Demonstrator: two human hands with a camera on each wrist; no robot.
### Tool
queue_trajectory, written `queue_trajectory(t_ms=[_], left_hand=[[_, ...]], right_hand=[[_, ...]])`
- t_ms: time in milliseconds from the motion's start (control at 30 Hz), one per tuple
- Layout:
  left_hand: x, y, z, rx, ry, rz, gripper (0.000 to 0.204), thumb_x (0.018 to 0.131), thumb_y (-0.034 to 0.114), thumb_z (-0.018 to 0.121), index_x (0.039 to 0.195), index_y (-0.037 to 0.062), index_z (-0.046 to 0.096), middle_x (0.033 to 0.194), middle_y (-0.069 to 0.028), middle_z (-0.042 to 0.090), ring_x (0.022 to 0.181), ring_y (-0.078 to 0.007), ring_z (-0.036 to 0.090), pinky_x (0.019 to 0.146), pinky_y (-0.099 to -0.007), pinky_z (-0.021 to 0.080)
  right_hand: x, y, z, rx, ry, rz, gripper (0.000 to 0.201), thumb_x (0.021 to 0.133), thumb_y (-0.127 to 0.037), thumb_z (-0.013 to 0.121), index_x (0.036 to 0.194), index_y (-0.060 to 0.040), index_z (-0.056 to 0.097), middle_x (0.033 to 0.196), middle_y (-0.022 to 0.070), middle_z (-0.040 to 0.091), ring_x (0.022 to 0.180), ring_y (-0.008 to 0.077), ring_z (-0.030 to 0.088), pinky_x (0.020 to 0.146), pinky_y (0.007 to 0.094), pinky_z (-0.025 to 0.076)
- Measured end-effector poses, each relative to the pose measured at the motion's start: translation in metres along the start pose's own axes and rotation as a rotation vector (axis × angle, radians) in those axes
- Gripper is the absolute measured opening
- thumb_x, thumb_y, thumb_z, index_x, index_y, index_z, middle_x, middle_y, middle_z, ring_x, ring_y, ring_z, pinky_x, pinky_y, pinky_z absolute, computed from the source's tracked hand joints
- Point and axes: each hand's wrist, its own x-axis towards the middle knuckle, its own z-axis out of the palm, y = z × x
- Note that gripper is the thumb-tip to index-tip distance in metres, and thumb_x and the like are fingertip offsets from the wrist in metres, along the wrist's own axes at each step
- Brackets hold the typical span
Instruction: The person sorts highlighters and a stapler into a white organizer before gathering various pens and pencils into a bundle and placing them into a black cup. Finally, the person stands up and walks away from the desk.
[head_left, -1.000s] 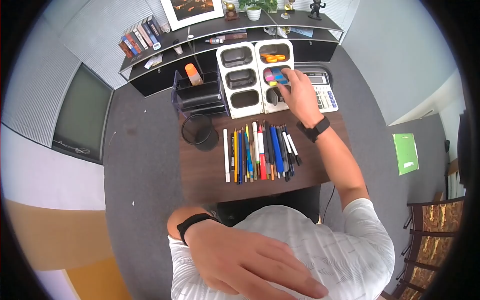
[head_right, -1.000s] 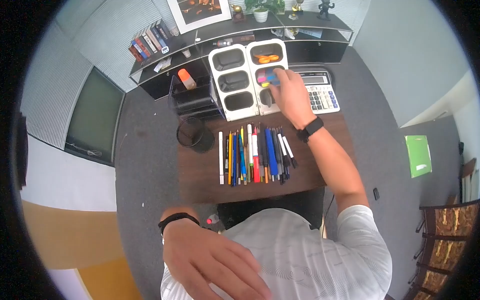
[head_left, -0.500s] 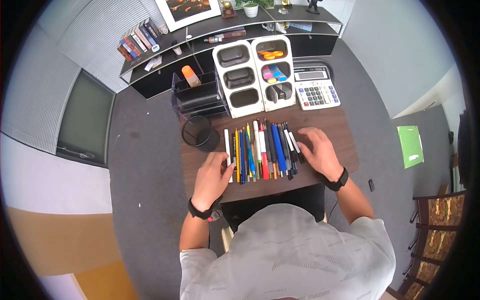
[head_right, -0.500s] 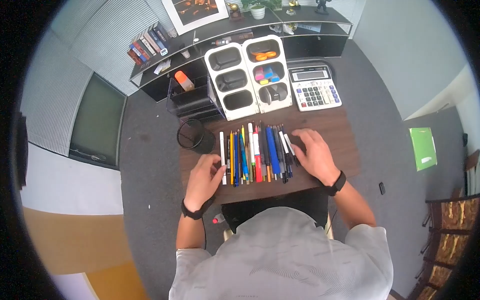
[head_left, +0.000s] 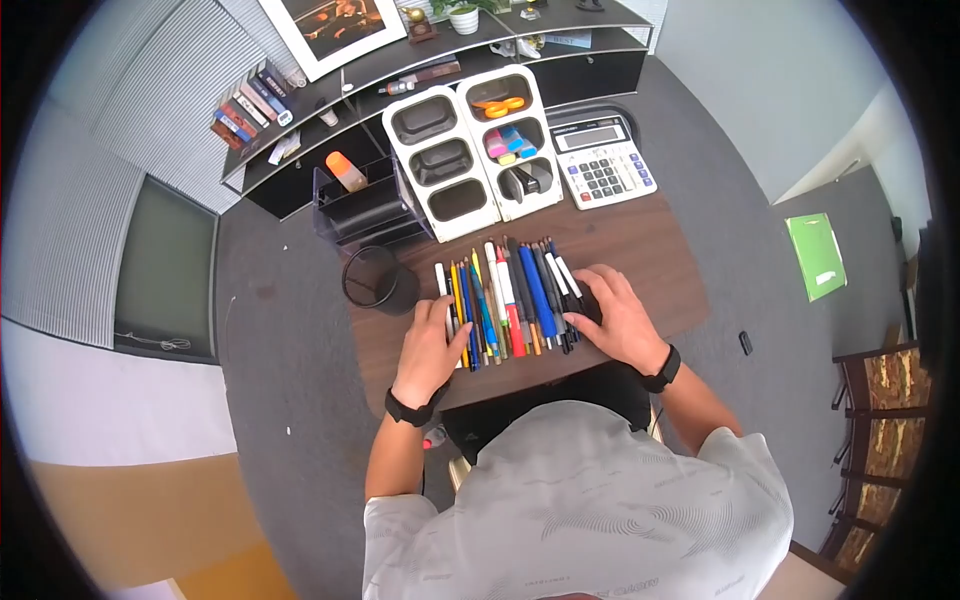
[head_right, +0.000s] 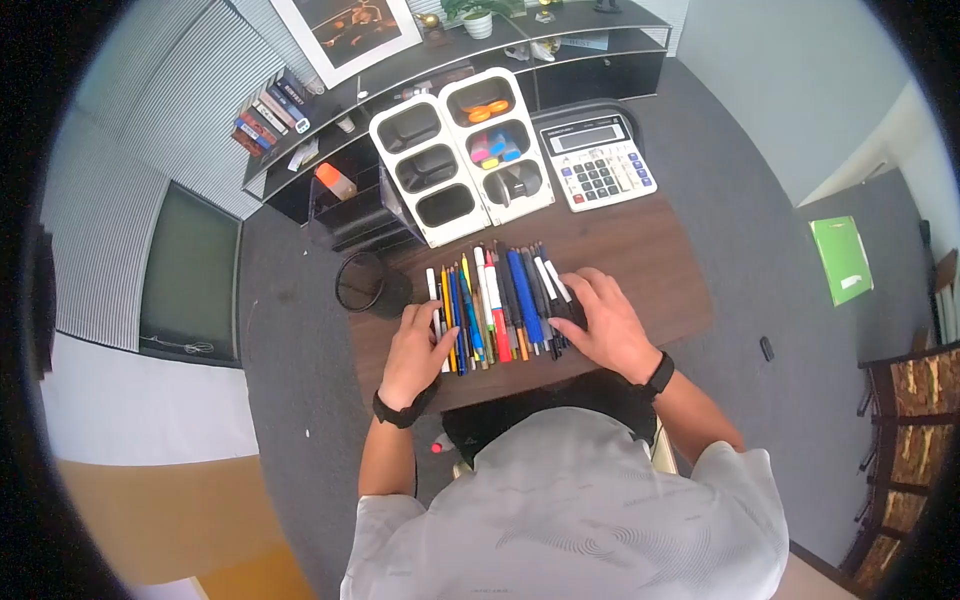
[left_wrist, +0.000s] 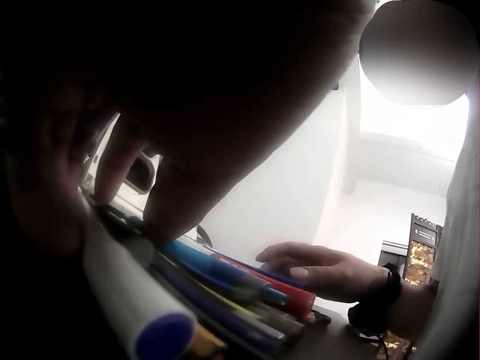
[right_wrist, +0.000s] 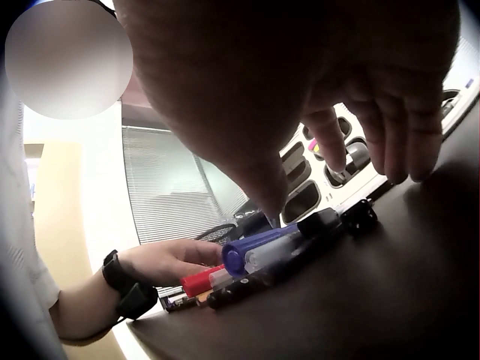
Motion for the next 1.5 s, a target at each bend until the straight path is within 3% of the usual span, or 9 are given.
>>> queue_trajectory(t_ms=[67,200,267,367,600,767,967,1100,1500], left_hand=[[-0.001,0.007,-0.003,-0.071,-0.025,-0.022,0.05,0.096,0.017,0.076,0.138,-0.002,0.059,0.119,-0.0184,0.06,0.077,-0.0295,0.067,0.075,-0.0407,0.057],[-0.001,0.014,-0.004,-0.025,-0.046,-0.034,0.052,0.095,0.021,0.077,0.139,-0.0013,0.059,0.123,-0.0193,0.059,0.094,-0.0341,0.068,0.086,-0.0431,0.056],[-0.001,0.013,-0.001,0.118,0.018,0.057,0.054,0.095,0.025,0.079,0.139,-0.0007,0.06,0.125,-0.02,0.058,0.107,-0.037,0.066,0.093,-0.0446,0.055],[-0.003,0.024,-0.002,0.16,0.014,0.03,0.057,0.094,0.029,0.08,0.139,0.0005,0.06,0.13,-0.0215,0.056,0.125,-0.0422,0.057,0.103,-0.0483,0.051],[-0.006,0.043,0.004,0.231,-0.065,0.142,0.066,0.09,0.039,0.083,0.139,0.0011,0.06,0.146,-0.0268,0.05,0.131,-0.0459,0.051,0.108,-0.0524,0.047],[-0.005,0.042,0.008,0.157,-0.099,0.206,0.067,0.088,0.036,0.085,0.14,0.0017,0.06,0.147,-0.0265,0.049,0.134,-0.0462,0.05,0.111,-0.0515,0.045],[-0.007,0.044,0.006,0.139,-0.149,0.248,0.071,0.086,0.036,0.087,0.143,0.0049,0.059,0.15,-0.0232,0.048,0.137,-0.044,0.049,0.11,-0.0516,0.044],[-0.008,0.042,0.005,0.185,-0.158,0.247,0.075,0.084,0.036,0.088,0.145,0.0066,0.057,0.152,-0.0203,0.048,0.139,-0.0422,0.048,0.11,-0.052,0.042],[-0.004,0.043,0.005,0.222,-0.111,0.368,0.064,0.084,0.033,0.086,0.139,0.0112,0.062,0.148,-0.0169,0.05,0.143,-0.0388,0.045,0.118,-0.0565,0.034]], right_hand=[[0.001,-0.005,0.0,-0.022,0.022,-0.032,0.06,0.089,-0.026,0.083,0.138,-0.005,0.059,0.136,0.0219,0.057,0.124,0.0428,0.055,0.107,0.0489,0.048],[0.001,-0.01,0.009,-0.079,0.014,-0.15,0.06,0.086,-0.027,0.085,0.136,-0.0054,0.06,0.136,0.0224,0.056,0.122,0.0421,0.055,0.105,0.0509,0.047],[0.001,-0.007,0.012,-0.104,0.033,-0.112,0.059,0.086,-0.025,0.085,0.135,-0.0046,0.06,0.136,0.0218,0.056,0.124,0.0427,0.055,0.107,0.0508,0.046],[0.001,0.001,0.01,-0.112,0.059,-0.059,0.053,0.087,-0.019,0.082,0.133,-0.0037,0.061,0.134,0.0211,0.057,0.122,0.0422,0.055,0.106,0.05,0.047],[0.001,0.025,0.01,-0.1,0.064,-0.023,0.041,0.088,-0.012,0.079,0.125,-0.002,0.064,0.123,0.0193,0.062,0.113,0.0407,0.059,0.1,0.047,0.051],[0.007,0.005,0.001,-0.101,0.12,-0.069,0.042,0.088,-0.014,0.08,0.125,-0.0028,0.065,0.122,0.0192,0.062,0.111,0.0405,0.06,0.099,0.0473,0.051],[0.007,-0.027,0.013,0.014,-0.059,-0.239,0.053,0.085,-0.021,0.083,0.131,-0.0051,0.064,0.123,0.018,0.061,0.109,0.0388,0.061,0.098,0.0473,0.052],[0.006,-0.029,0.024,-0.09,-0.129,-0.22,0.057,0.083,-0.018,0.084,0.134,-0.0075,0.062,0.121,0.018,0.059,0.108,0.039,0.061,0.097,0.0481,0.052],[0.016,-0.025,0.026,-0.136,-0.108,-0.084,0.035,0.087,-0.014,0.071,0.122,-0.0106,0.067,0.09,0.0179,0.063,0.082,0.0377,0.07,0.075,0.049,0.059]])
